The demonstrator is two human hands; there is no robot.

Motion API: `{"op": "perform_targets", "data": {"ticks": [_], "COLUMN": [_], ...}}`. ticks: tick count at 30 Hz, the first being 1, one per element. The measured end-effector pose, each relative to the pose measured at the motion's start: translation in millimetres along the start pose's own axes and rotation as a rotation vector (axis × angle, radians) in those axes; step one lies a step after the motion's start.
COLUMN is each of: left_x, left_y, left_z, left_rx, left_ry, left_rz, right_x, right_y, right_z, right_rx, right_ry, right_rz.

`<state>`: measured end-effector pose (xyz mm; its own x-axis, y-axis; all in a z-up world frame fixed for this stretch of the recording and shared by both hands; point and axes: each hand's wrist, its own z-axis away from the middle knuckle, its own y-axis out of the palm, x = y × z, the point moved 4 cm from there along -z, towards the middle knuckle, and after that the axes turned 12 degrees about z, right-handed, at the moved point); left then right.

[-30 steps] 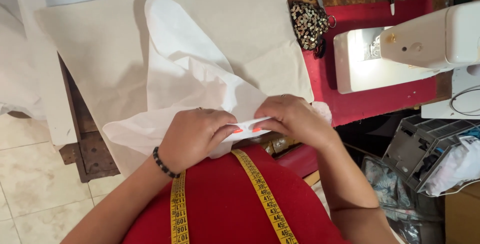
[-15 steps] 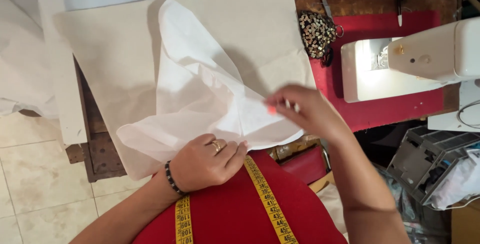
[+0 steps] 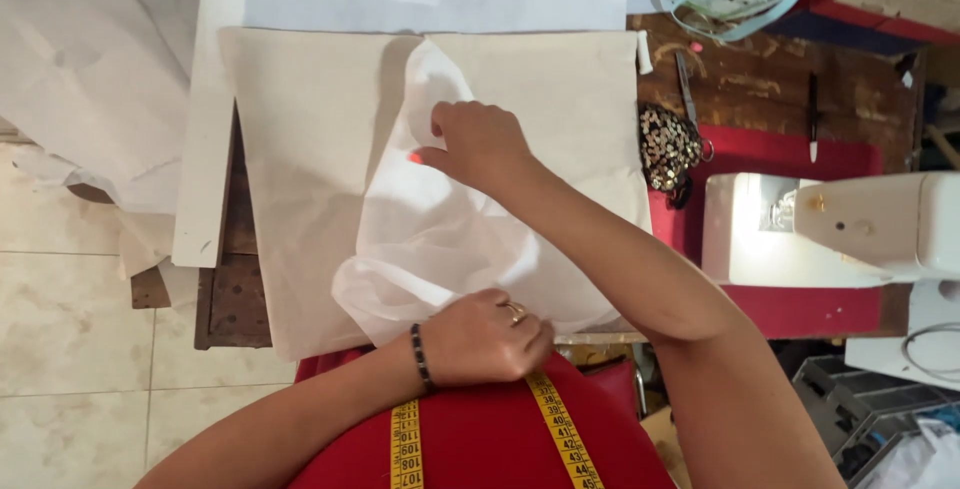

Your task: Folding white fabric and securing the folds with metal pins at a sewing workstation.

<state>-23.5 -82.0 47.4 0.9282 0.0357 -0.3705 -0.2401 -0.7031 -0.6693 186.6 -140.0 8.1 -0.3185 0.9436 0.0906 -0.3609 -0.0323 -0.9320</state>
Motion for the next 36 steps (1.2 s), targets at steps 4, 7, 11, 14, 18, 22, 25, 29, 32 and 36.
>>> {"op": "perform_targets", "data": {"ticks": [4,7,11,14,18,22,25,29,32,36], "left_x": [-2.5,-3.6,-3.0,-3.3,-5.8,-7.8,-7.8,-10.0,-9.1,-2.7], "left_y": [-7.6,11.9,21.2,28.7,34.1,34.4,35.2,33.7,28.7,15.4], "left_z": [-14.5,-8.2,-8.1,-7.7,-10.0,-9.0,-6.9,-5.7,-5.6,-7.6], "left_rx": [-0.042,-0.034,-0.037,-0.025,0.034,0.037,0.063,0.002,-0.013,0.022], "left_ry": [0.019,0.049,0.043,0.066,0.055,0.040,0.022,0.017,0.008,-0.038], "left_rz": [0.087,0.195,0.218,0.231,0.253,0.250,0.279,0.237,0.215,0.198], "right_x": [-32.2,-90.4,-112.4,-121.3,-113.6,-85.5,-88.4,-92.4,-91.7,-79.5], "right_y": [3.7,-0.9,2.9,21.8,5.8,-23.3,-2.3,18.0,15.7,-30.1], "right_z": [-3.8,34.3,83.3,93.4,88.3,76.3,56.2,31.5,27.6,55.5], "right_rx": [0.103,-0.096,-0.120,-0.110,-0.315,-0.544,-0.485,-0.391,-0.427,-0.475], "right_ry": [0.145,0.201,0.510,0.592,0.309,-0.221,-0.239,-0.201,-0.231,-0.174], "right_rz": [0.006,-0.283,-0.497,-0.681,-0.377,-0.153,0.344,0.691,0.805,0.648]}}
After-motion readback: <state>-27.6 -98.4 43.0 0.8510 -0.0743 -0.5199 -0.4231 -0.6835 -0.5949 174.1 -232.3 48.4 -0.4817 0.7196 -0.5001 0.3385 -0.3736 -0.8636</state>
